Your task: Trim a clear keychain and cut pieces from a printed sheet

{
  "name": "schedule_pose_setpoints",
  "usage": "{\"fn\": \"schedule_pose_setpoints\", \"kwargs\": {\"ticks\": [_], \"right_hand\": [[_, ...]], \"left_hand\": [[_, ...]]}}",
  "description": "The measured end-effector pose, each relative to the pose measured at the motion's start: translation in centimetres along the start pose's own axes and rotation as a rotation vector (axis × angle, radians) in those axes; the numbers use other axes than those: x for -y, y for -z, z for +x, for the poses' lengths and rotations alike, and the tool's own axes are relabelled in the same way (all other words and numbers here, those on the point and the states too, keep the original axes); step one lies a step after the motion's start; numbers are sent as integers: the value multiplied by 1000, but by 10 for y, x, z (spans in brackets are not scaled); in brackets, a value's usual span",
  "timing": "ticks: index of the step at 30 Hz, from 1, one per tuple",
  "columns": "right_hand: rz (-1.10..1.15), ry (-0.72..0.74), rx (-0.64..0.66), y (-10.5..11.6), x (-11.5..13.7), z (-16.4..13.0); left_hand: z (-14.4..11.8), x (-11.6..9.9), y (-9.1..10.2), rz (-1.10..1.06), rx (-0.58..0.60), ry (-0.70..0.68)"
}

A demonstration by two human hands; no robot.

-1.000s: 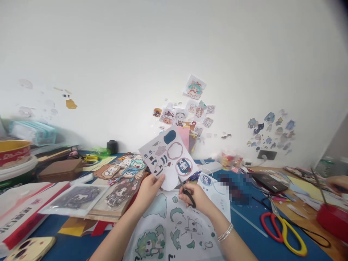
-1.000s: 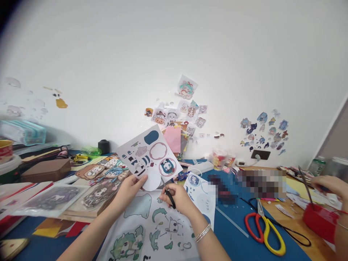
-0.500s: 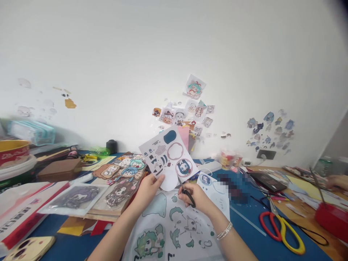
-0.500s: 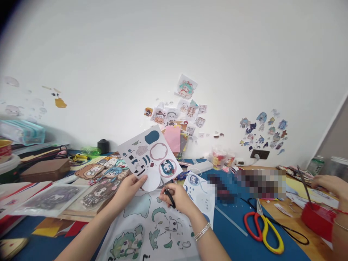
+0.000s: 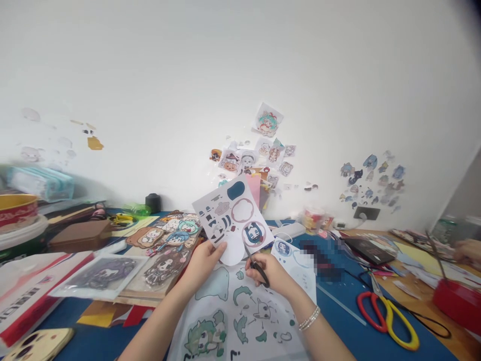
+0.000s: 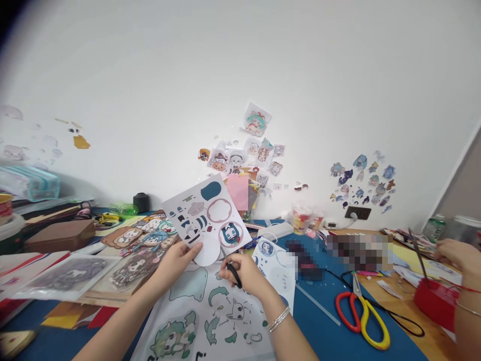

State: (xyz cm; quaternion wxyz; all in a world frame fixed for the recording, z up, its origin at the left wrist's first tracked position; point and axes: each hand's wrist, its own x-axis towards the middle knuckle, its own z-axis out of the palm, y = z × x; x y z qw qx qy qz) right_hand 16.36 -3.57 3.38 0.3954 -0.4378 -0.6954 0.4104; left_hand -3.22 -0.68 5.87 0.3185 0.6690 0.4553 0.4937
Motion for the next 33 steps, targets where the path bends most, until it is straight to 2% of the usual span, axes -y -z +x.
{"fn": "schedule_pose_setpoints", "kwargs": {"ticks": [14,23,33], "right_hand": [[7,6,27,2,8,-3],[11,12,29,3,1,-1],[30,6,33,4,4,-2]], "left_hand": [[2,3,2,49,23,-6],[1,0,2,33,27,5],[1,2,1,104,24,10]]}}
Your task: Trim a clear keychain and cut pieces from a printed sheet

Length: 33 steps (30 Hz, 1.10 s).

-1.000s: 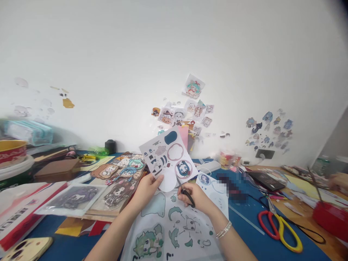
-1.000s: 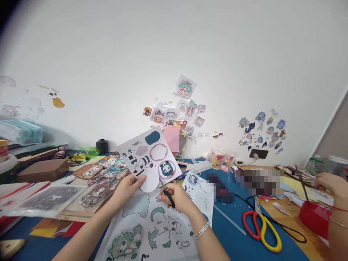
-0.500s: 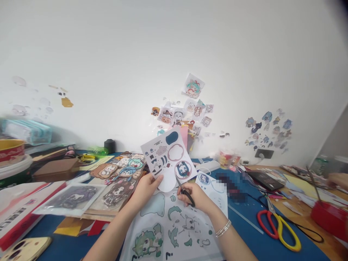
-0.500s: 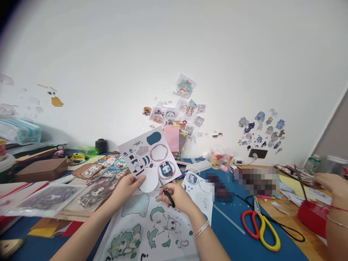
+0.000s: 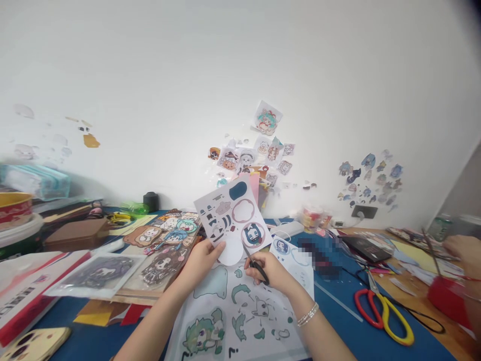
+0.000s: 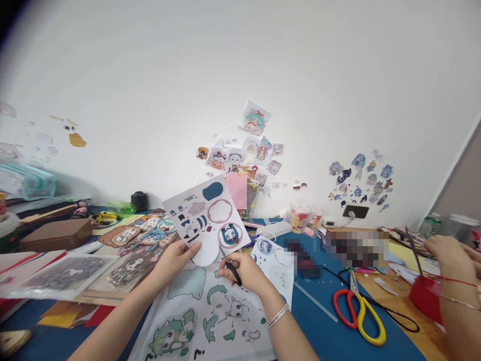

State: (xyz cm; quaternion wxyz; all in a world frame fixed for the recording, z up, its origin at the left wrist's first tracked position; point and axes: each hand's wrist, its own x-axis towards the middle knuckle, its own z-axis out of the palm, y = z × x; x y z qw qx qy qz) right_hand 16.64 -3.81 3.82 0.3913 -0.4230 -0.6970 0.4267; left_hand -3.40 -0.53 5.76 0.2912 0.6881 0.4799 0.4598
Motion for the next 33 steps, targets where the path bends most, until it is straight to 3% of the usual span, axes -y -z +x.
{"fn": "schedule_pose_setpoints", "kwargs": {"ticks": [19,27,33], "right_hand": [[-33,-2,-4,3,-2,1],[-46,17,9,6,-2,-1],[-34,24,63,7,-4,-2]], "left_hand": [[3,5,-2,-40,52,-19],[5,9,-3,61,-93,17],[3,5,-5,69,-66,11]]}}
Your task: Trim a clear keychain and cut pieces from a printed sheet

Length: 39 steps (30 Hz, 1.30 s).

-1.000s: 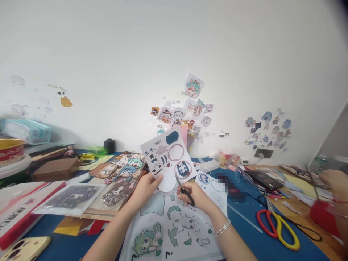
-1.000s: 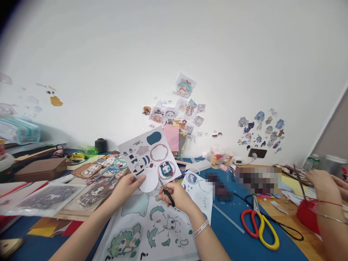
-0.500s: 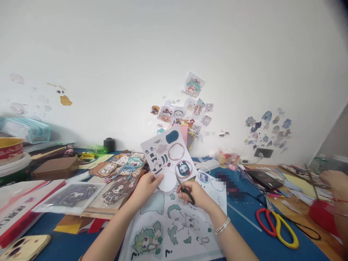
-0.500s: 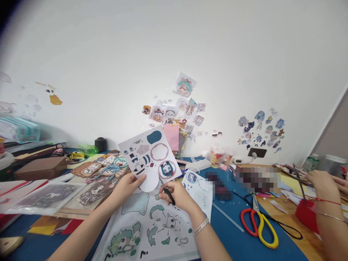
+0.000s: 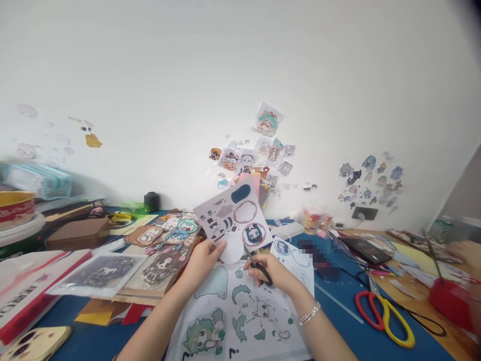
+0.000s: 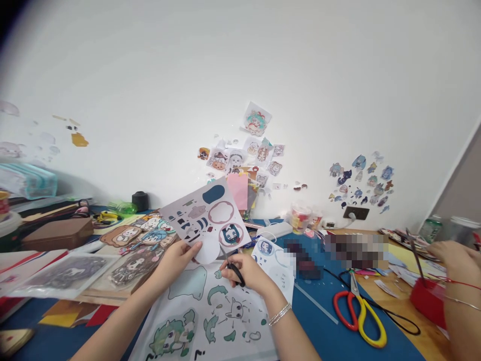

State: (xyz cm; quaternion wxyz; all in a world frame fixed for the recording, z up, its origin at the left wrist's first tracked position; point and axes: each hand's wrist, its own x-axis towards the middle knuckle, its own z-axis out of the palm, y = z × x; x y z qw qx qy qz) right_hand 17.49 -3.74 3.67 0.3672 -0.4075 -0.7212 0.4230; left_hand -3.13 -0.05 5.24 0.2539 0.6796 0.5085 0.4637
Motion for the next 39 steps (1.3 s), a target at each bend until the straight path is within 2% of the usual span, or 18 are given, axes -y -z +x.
{"fn": "schedule_pose_setpoints", "kwargs": {"ticks": [10,17,22,34,39], "right_hand": [[-7,-1,153,6,2,-5],[-9,22,164,5,7,-6],[-17,71,184,4,14,-7],[-46,67,140,3,6,-4],[-48,18,123,3,2,-3]], "left_hand": [[-1,1,2,-13,72,-6],[-4,-1,-5,-129,255,27],[-9,-5,-6,-207,341,62],[-3,7,-8,-214,382,18],[-2,11,-8,-228,385,-26]]}}
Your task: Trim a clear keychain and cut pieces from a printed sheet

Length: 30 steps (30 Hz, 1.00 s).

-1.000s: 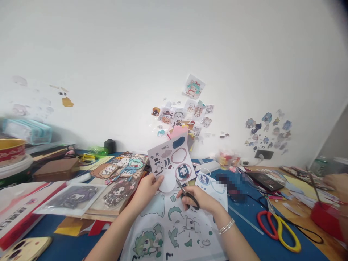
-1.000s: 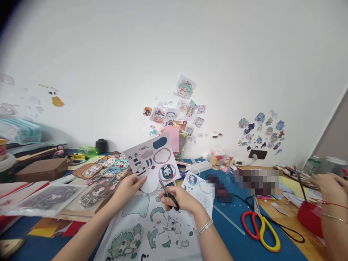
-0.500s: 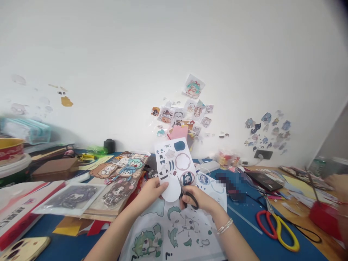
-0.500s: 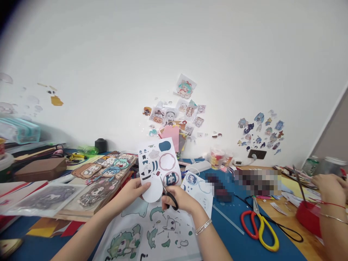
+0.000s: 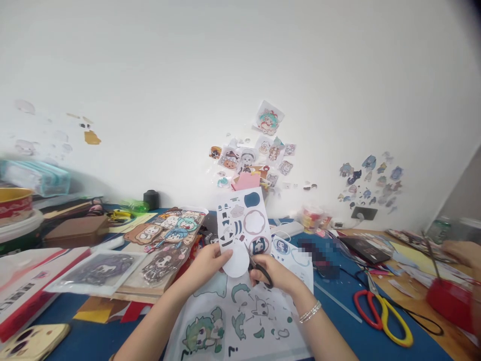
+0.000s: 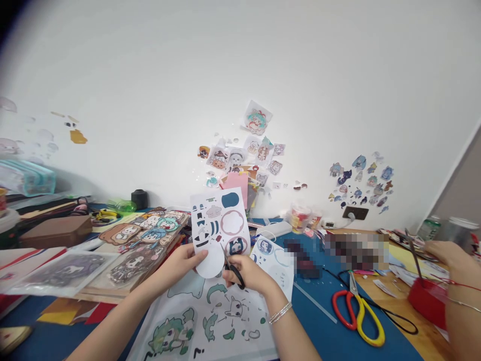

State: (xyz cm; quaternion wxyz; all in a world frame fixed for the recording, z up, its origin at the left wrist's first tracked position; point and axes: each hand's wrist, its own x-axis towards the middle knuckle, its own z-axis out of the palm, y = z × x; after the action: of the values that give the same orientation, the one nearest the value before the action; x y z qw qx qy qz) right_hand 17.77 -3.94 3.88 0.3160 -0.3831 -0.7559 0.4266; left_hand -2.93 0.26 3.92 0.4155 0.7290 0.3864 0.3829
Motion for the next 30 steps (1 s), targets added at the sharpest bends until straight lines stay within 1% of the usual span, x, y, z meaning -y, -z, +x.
{"fn": "schedule_pose_setpoints", "kwargs": {"ticks": [5,11,17,24,30], "right_hand": [[29,-8,-8,0,-1,0],[23,-20,-25,0,1,-1],[32,-25,-42,0,0,-1],[28,-49,-57,0,1,-1],[53,-35,-57,0,-3,0]], "left_hand": [[-2,-3,1,-6,8,-6],[-2,-4,2,32,-13,-8],[-2,-4,1,-33,23,23],[-5,-11,2,-4,16,6],[-3,-9,2,-7,28,0]]}}
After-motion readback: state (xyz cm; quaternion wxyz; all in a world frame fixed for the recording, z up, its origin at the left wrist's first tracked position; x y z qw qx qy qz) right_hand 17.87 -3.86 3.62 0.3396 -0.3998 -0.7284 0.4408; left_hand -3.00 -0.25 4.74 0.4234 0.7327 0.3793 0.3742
